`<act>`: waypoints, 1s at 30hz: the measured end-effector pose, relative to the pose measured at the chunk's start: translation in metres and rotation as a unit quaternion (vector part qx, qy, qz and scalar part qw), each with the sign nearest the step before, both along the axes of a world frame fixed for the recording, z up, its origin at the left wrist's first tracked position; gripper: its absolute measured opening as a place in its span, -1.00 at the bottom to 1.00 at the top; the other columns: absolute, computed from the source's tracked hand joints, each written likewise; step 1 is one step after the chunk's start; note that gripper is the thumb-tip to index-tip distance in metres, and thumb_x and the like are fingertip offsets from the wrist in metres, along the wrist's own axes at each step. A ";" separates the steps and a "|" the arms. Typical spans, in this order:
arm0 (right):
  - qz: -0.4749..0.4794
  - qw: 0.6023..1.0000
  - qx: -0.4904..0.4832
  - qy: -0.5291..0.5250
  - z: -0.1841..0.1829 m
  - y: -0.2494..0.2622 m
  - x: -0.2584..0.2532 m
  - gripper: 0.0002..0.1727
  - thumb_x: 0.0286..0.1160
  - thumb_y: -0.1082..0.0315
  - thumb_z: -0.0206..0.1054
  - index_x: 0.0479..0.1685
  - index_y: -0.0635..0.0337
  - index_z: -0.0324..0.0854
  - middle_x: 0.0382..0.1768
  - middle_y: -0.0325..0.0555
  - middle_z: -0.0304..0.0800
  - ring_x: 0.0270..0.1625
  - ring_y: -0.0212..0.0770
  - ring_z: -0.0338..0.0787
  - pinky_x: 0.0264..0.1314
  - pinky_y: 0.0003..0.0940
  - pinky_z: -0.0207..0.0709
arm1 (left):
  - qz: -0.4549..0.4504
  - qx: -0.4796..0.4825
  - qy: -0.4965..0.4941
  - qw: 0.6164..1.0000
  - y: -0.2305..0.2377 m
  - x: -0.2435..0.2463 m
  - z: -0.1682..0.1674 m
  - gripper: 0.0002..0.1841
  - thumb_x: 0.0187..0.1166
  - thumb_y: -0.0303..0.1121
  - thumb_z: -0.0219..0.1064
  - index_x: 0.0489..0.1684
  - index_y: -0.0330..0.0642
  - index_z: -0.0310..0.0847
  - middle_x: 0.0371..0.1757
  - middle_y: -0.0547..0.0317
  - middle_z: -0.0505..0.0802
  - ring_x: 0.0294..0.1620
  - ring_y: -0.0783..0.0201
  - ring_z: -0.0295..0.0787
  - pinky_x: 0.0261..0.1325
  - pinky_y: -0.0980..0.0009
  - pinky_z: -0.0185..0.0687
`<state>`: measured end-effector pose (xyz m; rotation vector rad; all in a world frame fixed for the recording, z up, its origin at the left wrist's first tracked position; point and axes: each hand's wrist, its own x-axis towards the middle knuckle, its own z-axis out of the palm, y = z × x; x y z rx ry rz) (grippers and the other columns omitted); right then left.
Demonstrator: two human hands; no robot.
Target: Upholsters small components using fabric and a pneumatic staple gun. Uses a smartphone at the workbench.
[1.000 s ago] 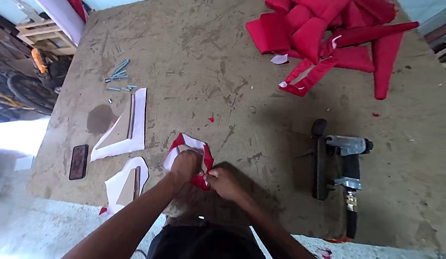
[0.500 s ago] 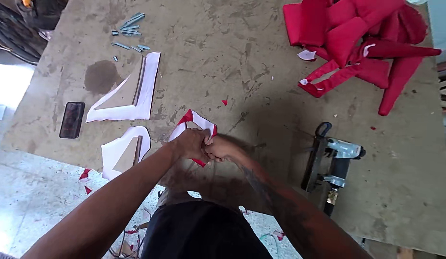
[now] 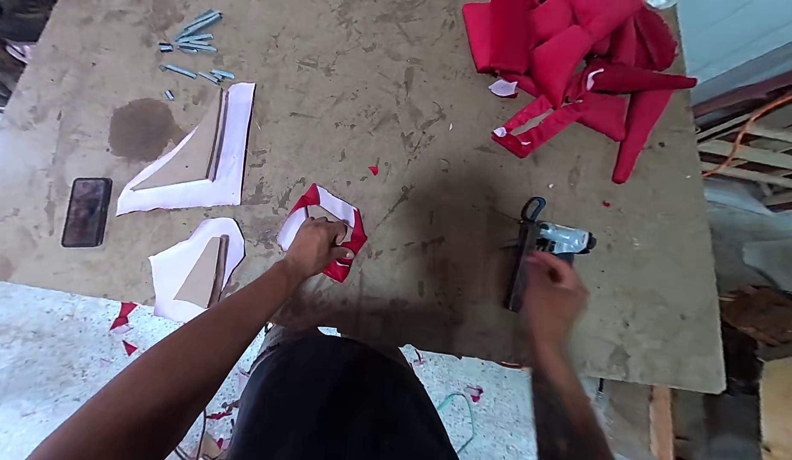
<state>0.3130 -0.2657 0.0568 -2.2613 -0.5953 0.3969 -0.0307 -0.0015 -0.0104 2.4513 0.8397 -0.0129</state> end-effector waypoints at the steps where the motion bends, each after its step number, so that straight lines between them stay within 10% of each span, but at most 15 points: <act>1: -0.048 0.998 -0.032 -0.037 -0.007 -0.027 0.027 -0.50 0.60 0.08 0.37 0.33 0.28 0.62 0.13 0.21 0.74 0.12 0.10 0.74 0.20 0.18 0.61 | -0.002 -0.007 0.004 1.000 0.001 0.000 0.002 -0.62 0.44 0.19 0.47 -0.36 0.09 0.64 -0.36 0.34 0.76 -0.13 0.23 0.69 0.20 0.10 0.54; 6: -0.067 0.985 -0.156 -0.016 -0.037 -0.050 0.085 -0.24 0.33 -0.06 0.61 0.41 0.30 0.55 0.09 0.34 0.75 0.10 0.31 0.75 0.18 0.43 0.54 | 0.002 -0.017 0.006 1.000 0.000 0.001 0.007 -0.65 0.52 0.12 0.44 -0.34 0.06 0.64 -0.37 0.28 0.76 -0.12 0.17 0.70 0.20 0.06 0.53; 10: -0.076 0.979 -0.187 -0.002 -0.048 -0.034 0.103 -0.44 0.12 0.22 0.69 0.12 0.31 0.69 -0.06 0.32 0.79 0.01 0.30 0.77 0.08 0.44 0.55 | 0.004 -0.007 0.018 1.000 -0.002 -0.001 0.008 -0.66 0.56 0.12 0.39 -0.32 0.07 0.65 -0.36 0.30 0.77 -0.10 0.18 0.70 0.23 0.08 0.51; 13: -0.072 0.992 -0.094 0.047 -0.008 -0.016 0.065 -0.17 -0.09 0.48 0.63 0.39 0.35 0.37 -0.06 0.26 0.70 -0.18 0.13 0.77 -0.15 0.20 0.69 | -0.005 -0.004 0.009 1.000 -0.002 -0.003 0.006 -0.66 0.59 0.12 0.35 -0.23 0.06 0.69 -0.31 0.27 0.81 -0.06 0.17 0.73 0.26 0.06 0.52; 15: 0.005 0.993 -0.071 0.090 0.023 0.002 0.026 -0.15 0.03 0.49 0.57 0.48 0.32 0.25 -0.13 0.19 0.73 -0.30 0.03 0.81 -0.23 0.07 0.77 | -0.008 -0.008 -0.005 1.000 0.001 -0.007 0.004 -0.66 0.59 0.11 0.35 -0.17 0.04 0.72 -0.27 0.25 0.83 -0.04 0.16 0.74 0.28 0.05 0.52; 19: 0.171 0.957 -0.160 0.171 0.065 0.052 -0.051 -0.68 0.66 0.30 0.22 0.22 0.28 0.68 -0.50 0.04 0.76 -0.58 -0.07 0.74 -0.43 -0.05 0.75 | -0.011 -0.018 -0.026 0.999 0.002 -0.006 -0.001 -0.67 0.57 0.10 0.38 -0.15 0.04 0.72 -0.26 0.25 0.82 -0.05 0.17 0.73 0.24 0.08 0.52; 25: 0.394 0.900 -0.179 0.050 0.051 0.102 -0.139 -0.81 0.46 0.12 0.36 -0.05 -0.14 0.78 -0.41 -0.36 0.81 -0.43 -0.34 0.78 -0.35 -0.20 0.74 | 0.010 -0.025 -0.057 0.998 0.001 -0.012 -0.003 -0.69 0.54 0.04 0.44 -0.11 0.02 0.72 -0.16 0.22 0.83 0.03 0.17 0.75 0.27 0.06 0.55; 30: 0.429 0.867 -0.254 0.001 0.041 0.128 -0.154 -0.79 0.43 0.06 0.36 -0.09 -0.11 0.75 -0.40 -0.32 0.78 -0.35 -0.32 0.78 -0.26 -0.11 0.72 | 0.004 -0.010 -0.084 0.996 0.003 -0.014 -0.004 -0.72 0.56 -0.02 0.44 -0.13 -0.02 0.72 -0.17 0.22 0.85 0.04 0.18 0.77 0.31 0.07 0.55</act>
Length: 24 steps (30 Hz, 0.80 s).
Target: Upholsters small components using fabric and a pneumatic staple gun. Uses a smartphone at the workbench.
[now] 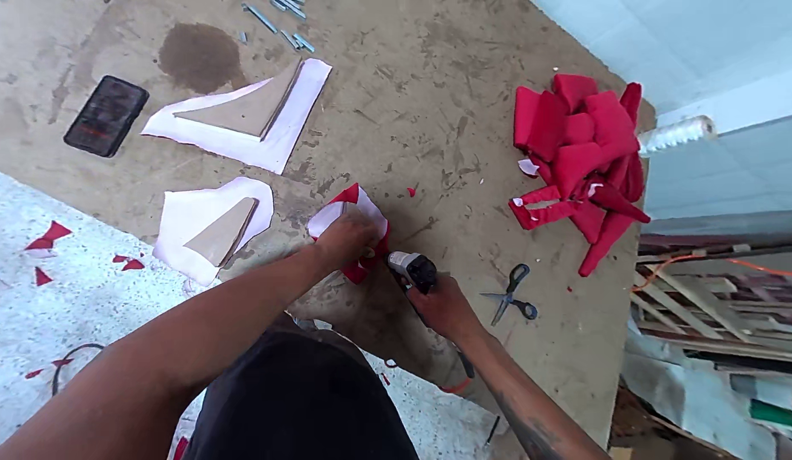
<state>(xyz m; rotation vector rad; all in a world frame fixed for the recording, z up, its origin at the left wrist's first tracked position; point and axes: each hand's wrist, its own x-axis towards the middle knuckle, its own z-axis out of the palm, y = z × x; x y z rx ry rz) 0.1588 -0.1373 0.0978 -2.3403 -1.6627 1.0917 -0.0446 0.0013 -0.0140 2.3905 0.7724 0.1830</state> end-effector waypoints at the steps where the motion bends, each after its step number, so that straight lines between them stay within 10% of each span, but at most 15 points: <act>1: 0.000 1.000 -0.005 -0.004 -0.002 0.001 0.000 -0.79 0.43 0.06 0.37 -0.10 -0.11 0.74 -0.43 -0.32 0.77 -0.38 -0.31 0.78 -0.30 -0.11 0.71 | -0.003 0.003 0.002 1.000 0.000 0.000 0.001 -0.72 0.57 -0.03 0.43 -0.11 -0.03 0.72 -0.15 0.21 0.86 0.09 0.17 0.77 0.37 0.07 0.54; 24: 0.006 0.998 -0.046 0.040 0.008 -0.005 -0.013 -0.73 0.47 0.02 0.30 -0.01 -0.14 0.73 -0.29 -0.28 0.78 -0.22 -0.30 0.78 -0.13 -0.13 0.70 | -0.023 0.014 0.093 0.995 -0.006 0.001 0.026 -0.74 0.68 -0.10 0.28 0.09 0.01 0.74 -0.07 0.18 0.86 0.14 0.12 0.75 0.35 0.08 0.59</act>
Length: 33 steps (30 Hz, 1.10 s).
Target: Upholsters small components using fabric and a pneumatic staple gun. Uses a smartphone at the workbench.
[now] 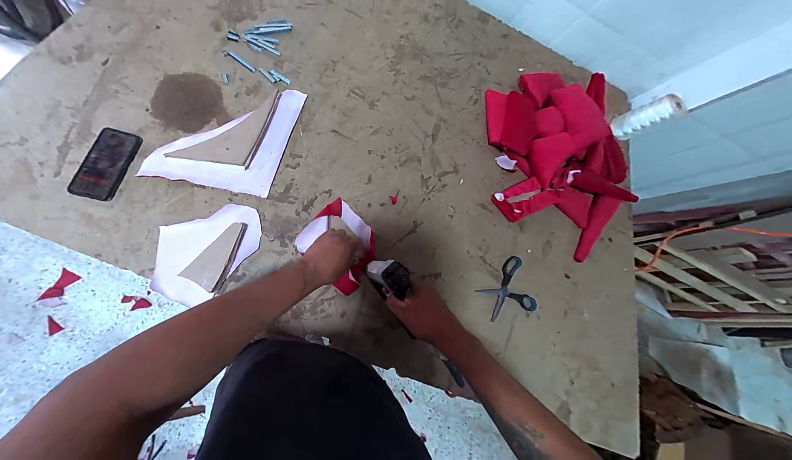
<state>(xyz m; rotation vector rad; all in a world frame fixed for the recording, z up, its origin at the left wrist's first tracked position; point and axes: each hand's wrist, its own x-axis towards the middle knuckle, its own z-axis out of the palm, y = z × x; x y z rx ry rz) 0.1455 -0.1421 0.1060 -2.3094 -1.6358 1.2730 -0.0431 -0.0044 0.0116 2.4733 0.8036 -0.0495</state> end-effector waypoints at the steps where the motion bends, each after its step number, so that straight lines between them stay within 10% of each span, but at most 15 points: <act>1: 0.010 1.000 -0.004 -0.008 0.000 0.003 -0.001 -0.72 0.49 0.01 0.30 0.01 -0.11 0.72 -0.27 -0.24 0.79 -0.18 -0.25 0.80 -0.09 -0.08 0.70 | -0.002 -0.009 -0.005 1.000 -0.004 -0.005 0.009 -0.73 0.67 -0.10 0.28 0.06 -0.03 0.74 -0.06 0.15 0.85 0.15 0.08 0.75 0.35 0.04 0.60; 8: 0.027 0.997 -0.055 -0.051 0.004 0.013 -0.017 -0.65 0.54 0.00 0.27 0.17 -0.07 0.66 -0.25 -0.10 0.80 -0.17 -0.08 0.83 -0.11 0.08 0.69 | 0.011 0.060 0.121 0.991 -0.057 -0.003 0.018 -0.03 -0.05 0.65 0.34 -0.04 -0.15 0.82 0.50 0.01 0.62 0.57 -0.08 0.43 0.54 -0.11 0.38; 15: 0.022 0.997 -0.049 -0.049 0.006 0.011 -0.022 -0.65 0.55 0.05 0.29 0.19 -0.02 0.64 -0.23 -0.07 0.80 -0.16 -0.07 0.83 -0.09 0.06 0.69 | -0.081 0.059 0.050 0.994 -0.044 -0.003 -0.001 -0.62 0.66 -0.03 0.24 -0.21 -0.14 0.84 0.09 0.09 0.81 0.30 0.02 0.64 0.40 0.04 0.53; 22: 0.005 0.999 -0.027 -0.036 0.005 0.004 -0.019 -0.70 0.54 0.06 0.32 0.13 -0.08 0.66 -0.31 -0.12 0.79 -0.23 -0.11 0.82 -0.17 0.04 0.68 | -0.200 0.011 -0.166 0.965 -0.006 -0.028 -0.028 -0.61 0.65 -0.15 0.28 -0.68 -0.08 0.57 -0.20 0.16 0.71 0.06 0.11 0.64 0.19 0.11 0.57; 33: -0.028 0.999 -0.030 0.013 -0.005 -0.020 -0.032 -0.72 0.54 0.02 0.28 -0.01 -0.08 0.74 -0.27 -0.21 0.78 -0.19 -0.24 0.78 -0.08 -0.08 0.67 | -0.219 -0.011 -0.204 0.954 0.010 -0.035 -0.046 -0.63 0.73 -0.17 0.20 -0.53 -0.14 0.63 -0.20 0.11 0.66 0.01 0.11 0.60 0.23 0.19 0.55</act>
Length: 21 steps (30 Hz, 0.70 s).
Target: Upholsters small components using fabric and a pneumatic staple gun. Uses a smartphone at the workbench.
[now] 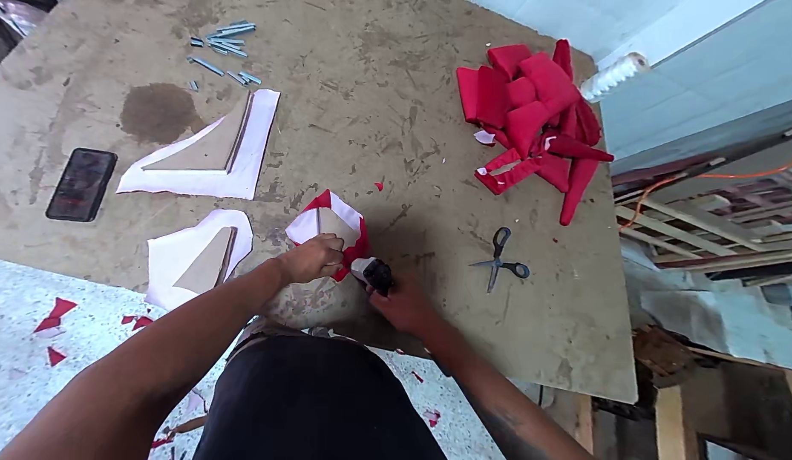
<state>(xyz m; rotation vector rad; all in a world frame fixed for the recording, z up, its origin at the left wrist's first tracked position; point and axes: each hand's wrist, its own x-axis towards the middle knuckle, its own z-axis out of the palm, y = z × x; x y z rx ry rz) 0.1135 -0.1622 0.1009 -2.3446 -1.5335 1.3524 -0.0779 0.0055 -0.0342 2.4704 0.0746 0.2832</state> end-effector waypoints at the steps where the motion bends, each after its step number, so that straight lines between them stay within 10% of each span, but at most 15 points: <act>1: -0.007 1.000 0.000 0.004 -0.001 -0.004 -0.005 -0.72 0.52 0.02 0.27 -0.03 -0.09 0.76 -0.28 -0.23 0.79 -0.19 -0.25 0.78 -0.07 -0.10 0.67 | 0.001 0.000 -0.006 1.000 0.001 -0.001 -0.002 -0.64 0.73 -0.16 0.20 -0.49 -0.15 0.67 -0.19 0.10 0.68 0.03 0.10 0.62 0.27 0.18 0.55; 6: -0.016 0.999 0.032 -0.011 -0.002 -0.009 -0.028 -0.77 0.45 0.09 0.30 -0.09 -0.07 0.75 -0.32 -0.27 0.78 -0.23 -0.32 0.78 -0.12 -0.15 0.69 | 0.026 -0.035 -0.012 0.999 -0.001 -0.005 0.003 -0.71 0.70 -0.21 0.28 -0.38 -0.18 0.75 0.04 0.07 0.80 0.29 0.11 0.68 0.54 0.13 0.51; 21: -0.104 0.992 0.038 -0.058 -0.006 -0.022 -0.068 -0.76 0.46 0.03 0.31 -0.12 -0.09 0.74 -0.39 -0.33 0.75 -0.31 -0.35 0.76 -0.19 -0.20 0.67 | 0.087 -0.026 0.004 0.996 -0.004 0.008 0.002 -0.68 0.72 -0.20 0.23 -0.39 -0.20 0.72 -0.15 0.06 0.73 0.07 0.09 0.70 0.33 0.14 0.63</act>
